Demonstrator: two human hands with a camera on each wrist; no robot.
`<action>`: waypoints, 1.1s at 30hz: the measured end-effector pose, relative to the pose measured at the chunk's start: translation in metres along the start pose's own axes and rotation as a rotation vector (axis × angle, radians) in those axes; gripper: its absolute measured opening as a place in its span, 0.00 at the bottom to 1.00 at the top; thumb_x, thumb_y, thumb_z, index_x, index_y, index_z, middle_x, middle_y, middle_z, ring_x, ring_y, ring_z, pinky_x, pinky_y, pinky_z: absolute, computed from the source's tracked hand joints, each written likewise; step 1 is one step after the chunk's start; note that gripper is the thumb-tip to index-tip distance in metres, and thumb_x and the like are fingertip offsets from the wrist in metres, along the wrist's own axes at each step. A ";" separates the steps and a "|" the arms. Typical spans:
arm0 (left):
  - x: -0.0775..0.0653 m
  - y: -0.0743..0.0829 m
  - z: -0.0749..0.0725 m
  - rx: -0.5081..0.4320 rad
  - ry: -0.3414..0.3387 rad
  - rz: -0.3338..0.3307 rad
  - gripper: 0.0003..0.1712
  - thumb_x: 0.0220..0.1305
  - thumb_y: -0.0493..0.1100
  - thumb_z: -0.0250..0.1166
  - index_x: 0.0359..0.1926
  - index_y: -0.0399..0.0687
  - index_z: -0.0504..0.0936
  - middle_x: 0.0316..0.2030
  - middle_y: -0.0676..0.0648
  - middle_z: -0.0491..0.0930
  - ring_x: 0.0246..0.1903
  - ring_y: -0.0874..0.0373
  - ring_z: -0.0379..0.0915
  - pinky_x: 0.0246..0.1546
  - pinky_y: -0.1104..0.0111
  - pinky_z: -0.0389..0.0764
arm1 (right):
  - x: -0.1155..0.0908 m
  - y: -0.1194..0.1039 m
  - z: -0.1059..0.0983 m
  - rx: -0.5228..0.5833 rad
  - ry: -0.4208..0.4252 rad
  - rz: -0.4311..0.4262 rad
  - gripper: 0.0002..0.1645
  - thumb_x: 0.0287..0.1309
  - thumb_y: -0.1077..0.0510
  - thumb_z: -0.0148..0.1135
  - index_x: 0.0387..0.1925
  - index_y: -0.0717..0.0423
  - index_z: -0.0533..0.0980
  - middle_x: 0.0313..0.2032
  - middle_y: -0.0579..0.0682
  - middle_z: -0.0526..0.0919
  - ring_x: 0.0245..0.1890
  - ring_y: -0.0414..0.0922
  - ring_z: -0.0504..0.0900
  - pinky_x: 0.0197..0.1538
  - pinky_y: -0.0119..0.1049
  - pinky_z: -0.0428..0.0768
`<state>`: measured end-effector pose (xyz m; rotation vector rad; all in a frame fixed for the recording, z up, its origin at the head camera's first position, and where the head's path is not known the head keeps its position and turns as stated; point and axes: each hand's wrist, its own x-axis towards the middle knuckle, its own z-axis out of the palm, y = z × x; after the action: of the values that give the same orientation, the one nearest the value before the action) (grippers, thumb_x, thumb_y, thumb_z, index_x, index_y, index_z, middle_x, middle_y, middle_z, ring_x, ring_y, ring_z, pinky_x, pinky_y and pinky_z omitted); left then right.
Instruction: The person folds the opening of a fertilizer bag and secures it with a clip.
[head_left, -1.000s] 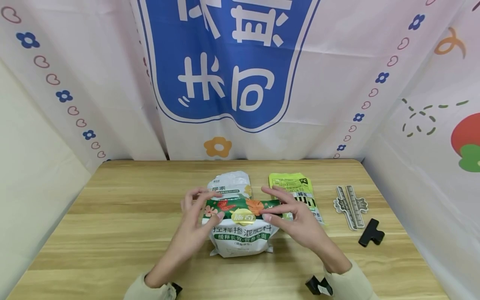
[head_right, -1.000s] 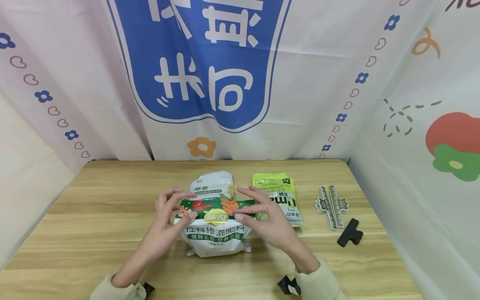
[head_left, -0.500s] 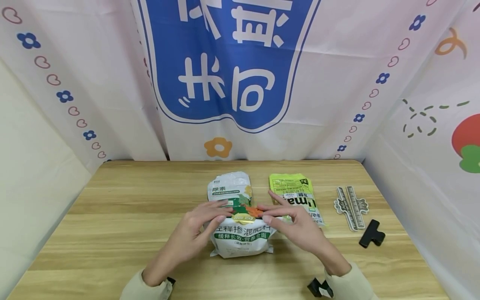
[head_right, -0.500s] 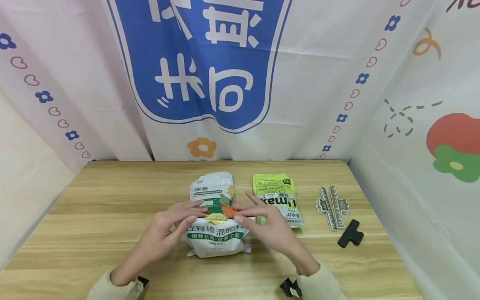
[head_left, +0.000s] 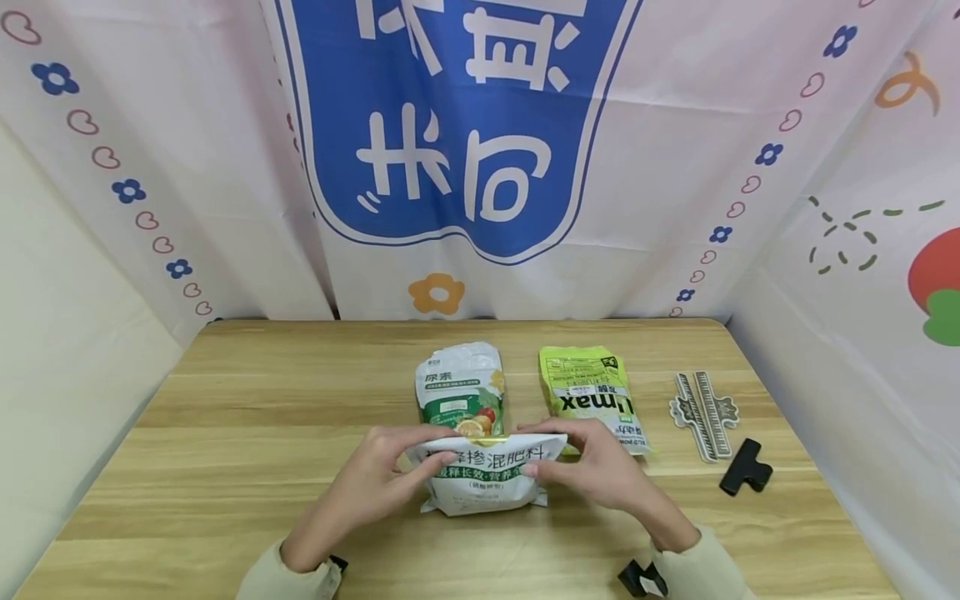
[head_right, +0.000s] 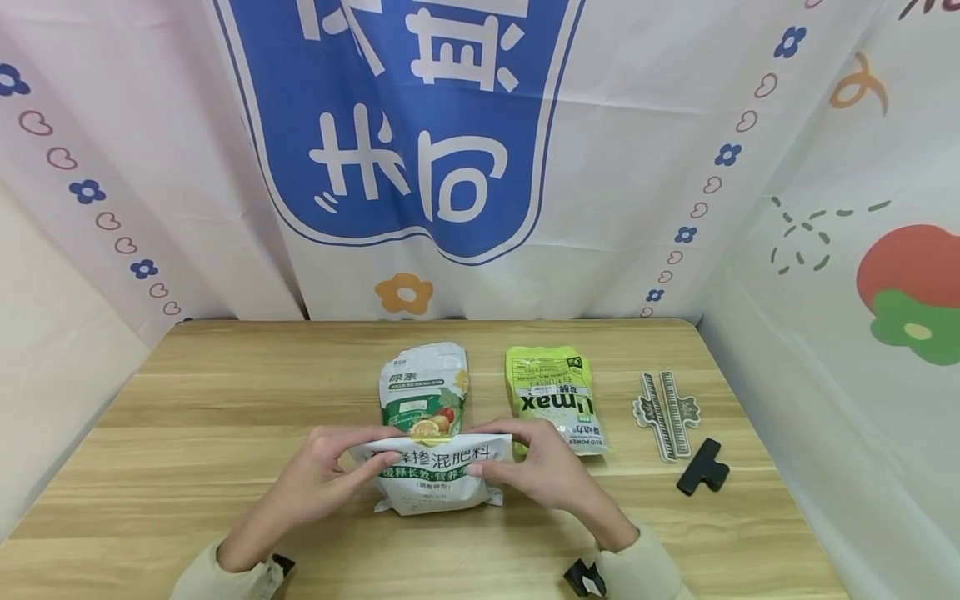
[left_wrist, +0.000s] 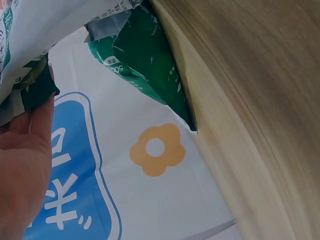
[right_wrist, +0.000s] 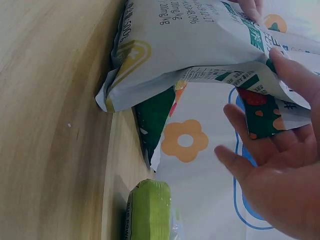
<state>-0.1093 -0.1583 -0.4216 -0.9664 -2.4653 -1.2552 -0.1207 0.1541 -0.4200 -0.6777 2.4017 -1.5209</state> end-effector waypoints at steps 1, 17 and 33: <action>0.000 0.000 0.000 -0.004 0.000 0.005 0.11 0.68 0.41 0.73 0.50 0.48 0.90 0.43 0.51 0.93 0.42 0.67 0.88 0.41 0.73 0.89 | 0.000 0.000 0.000 0.004 -0.003 -0.001 0.26 0.59 0.50 0.78 0.59 0.45 0.84 0.58 0.48 0.89 0.54 0.40 0.86 0.61 0.35 0.82; -0.001 -0.009 -0.005 -0.042 -0.037 0.084 0.12 0.65 0.34 0.73 0.48 0.45 0.92 0.42 0.44 0.93 0.18 0.85 0.54 0.16 0.85 0.69 | 0.001 0.003 0.000 0.088 -0.008 0.035 0.15 0.62 0.54 0.75 0.49 0.54 0.89 0.59 0.64 0.85 0.44 0.55 0.91 0.23 0.24 0.70; -0.001 -0.007 -0.018 0.024 -0.148 0.100 0.19 0.67 0.29 0.68 0.57 0.45 0.89 0.48 0.43 0.91 0.26 0.79 0.67 0.27 0.83 0.76 | 0.002 0.008 -0.007 0.054 -0.092 -0.058 0.16 0.69 0.57 0.67 0.56 0.51 0.86 0.58 0.48 0.87 0.69 0.67 0.75 0.68 0.50 0.79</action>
<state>-0.1149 -0.1758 -0.4162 -1.2005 -2.4993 -1.1582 -0.1276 0.1619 -0.4243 -0.7943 2.2841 -1.5363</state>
